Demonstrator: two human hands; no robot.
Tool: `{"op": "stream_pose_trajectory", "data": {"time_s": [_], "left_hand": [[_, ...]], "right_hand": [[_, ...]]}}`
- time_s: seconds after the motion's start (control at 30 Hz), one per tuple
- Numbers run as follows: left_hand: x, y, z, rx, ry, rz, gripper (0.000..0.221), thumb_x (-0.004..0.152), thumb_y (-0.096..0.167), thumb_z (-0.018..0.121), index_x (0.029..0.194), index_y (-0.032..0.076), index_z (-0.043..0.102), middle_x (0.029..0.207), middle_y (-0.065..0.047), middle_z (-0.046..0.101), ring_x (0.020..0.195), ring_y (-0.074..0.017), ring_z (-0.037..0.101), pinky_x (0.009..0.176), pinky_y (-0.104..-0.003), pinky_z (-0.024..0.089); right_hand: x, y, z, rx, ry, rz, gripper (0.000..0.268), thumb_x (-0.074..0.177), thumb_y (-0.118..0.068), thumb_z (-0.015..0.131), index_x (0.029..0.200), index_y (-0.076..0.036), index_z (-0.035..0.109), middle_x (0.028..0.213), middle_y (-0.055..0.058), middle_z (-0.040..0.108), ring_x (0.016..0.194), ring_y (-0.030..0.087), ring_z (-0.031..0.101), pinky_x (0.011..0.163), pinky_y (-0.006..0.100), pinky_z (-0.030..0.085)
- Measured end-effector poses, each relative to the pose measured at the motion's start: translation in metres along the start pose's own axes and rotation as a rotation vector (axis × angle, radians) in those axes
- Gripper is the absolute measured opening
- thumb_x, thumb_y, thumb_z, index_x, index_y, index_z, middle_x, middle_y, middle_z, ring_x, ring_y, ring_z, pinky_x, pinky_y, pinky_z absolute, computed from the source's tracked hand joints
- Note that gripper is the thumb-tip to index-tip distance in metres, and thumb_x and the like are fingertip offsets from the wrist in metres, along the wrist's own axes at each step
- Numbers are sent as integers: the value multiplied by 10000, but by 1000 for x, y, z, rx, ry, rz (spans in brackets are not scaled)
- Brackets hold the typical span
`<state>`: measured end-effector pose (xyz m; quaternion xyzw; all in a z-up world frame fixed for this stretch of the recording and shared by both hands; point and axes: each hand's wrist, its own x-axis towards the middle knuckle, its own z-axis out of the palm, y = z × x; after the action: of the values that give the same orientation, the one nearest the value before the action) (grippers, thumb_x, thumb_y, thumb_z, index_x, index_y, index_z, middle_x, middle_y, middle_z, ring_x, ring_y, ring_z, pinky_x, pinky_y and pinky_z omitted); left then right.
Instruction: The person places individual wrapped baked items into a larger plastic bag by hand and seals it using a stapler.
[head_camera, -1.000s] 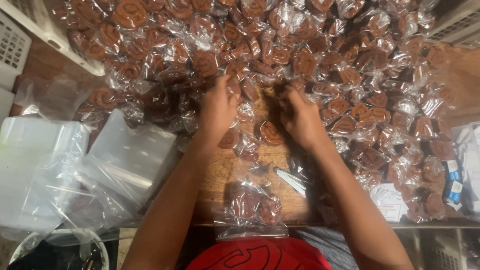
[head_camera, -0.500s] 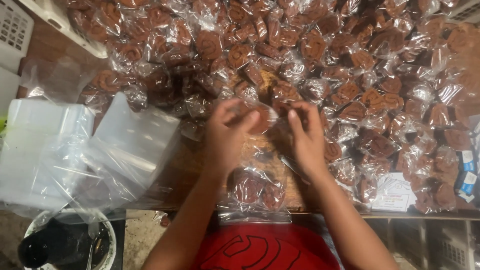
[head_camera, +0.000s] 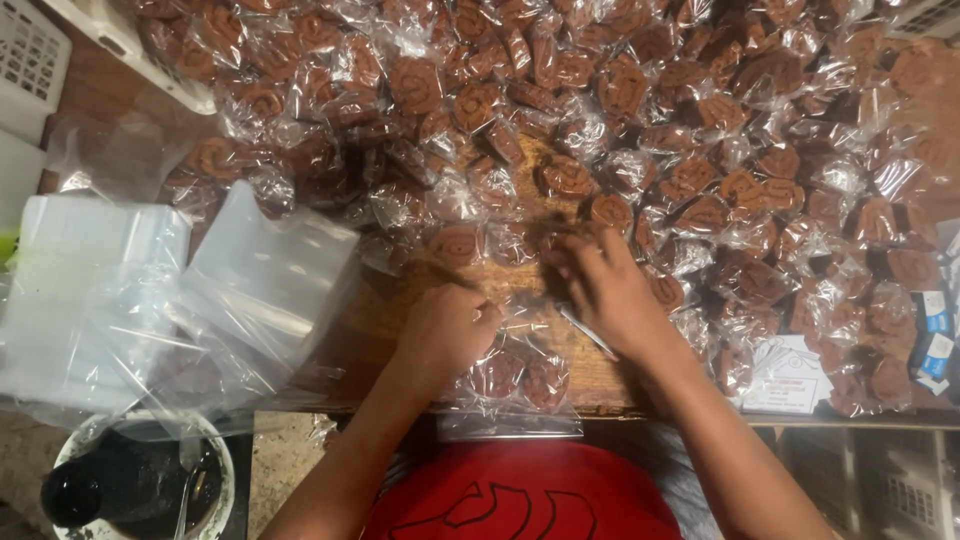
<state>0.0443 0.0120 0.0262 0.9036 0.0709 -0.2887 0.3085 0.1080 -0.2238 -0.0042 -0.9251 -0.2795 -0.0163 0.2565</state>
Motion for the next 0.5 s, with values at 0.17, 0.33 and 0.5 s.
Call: {"op": "stream_pose_trajectory", "data": {"time_s": [0.17, 0.33, 0.5], "left_hand": [[-14, 34, -22, -96, -178, -89, 475, 876, 506, 573, 1033, 113, 790, 549, 6, 713, 872, -181, 779, 848, -300, 589], [-24, 59, -45, -259, -290, -65, 328, 865, 255, 707, 1085, 11, 717, 726, -93, 778, 665, -159, 778, 660, -239, 623], [37, 14, 8, -544, -222, -57, 745, 776, 81, 809, 1435, -75, 501, 1124, -307, 684, 729, -303, 774, 617, -322, 674]], "right_hand": [[3, -35, -34, 671, -141, 160, 484, 898, -198, 707, 1270, -22, 452, 1148, 260, 603, 1077, 461, 628, 908, 573, 491], [18, -32, -40, 605, -158, -112, 435, 758, -53, 816, 1176, -51, 698, 1146, 213, 673, 1070, 433, 677, 912, 542, 519], [21, -49, -66, 715, -476, -242, 414, 775, 29, 694, 1179, -49, 737, 1076, 246, 753, 968, 460, 718, 863, 598, 553]]}}
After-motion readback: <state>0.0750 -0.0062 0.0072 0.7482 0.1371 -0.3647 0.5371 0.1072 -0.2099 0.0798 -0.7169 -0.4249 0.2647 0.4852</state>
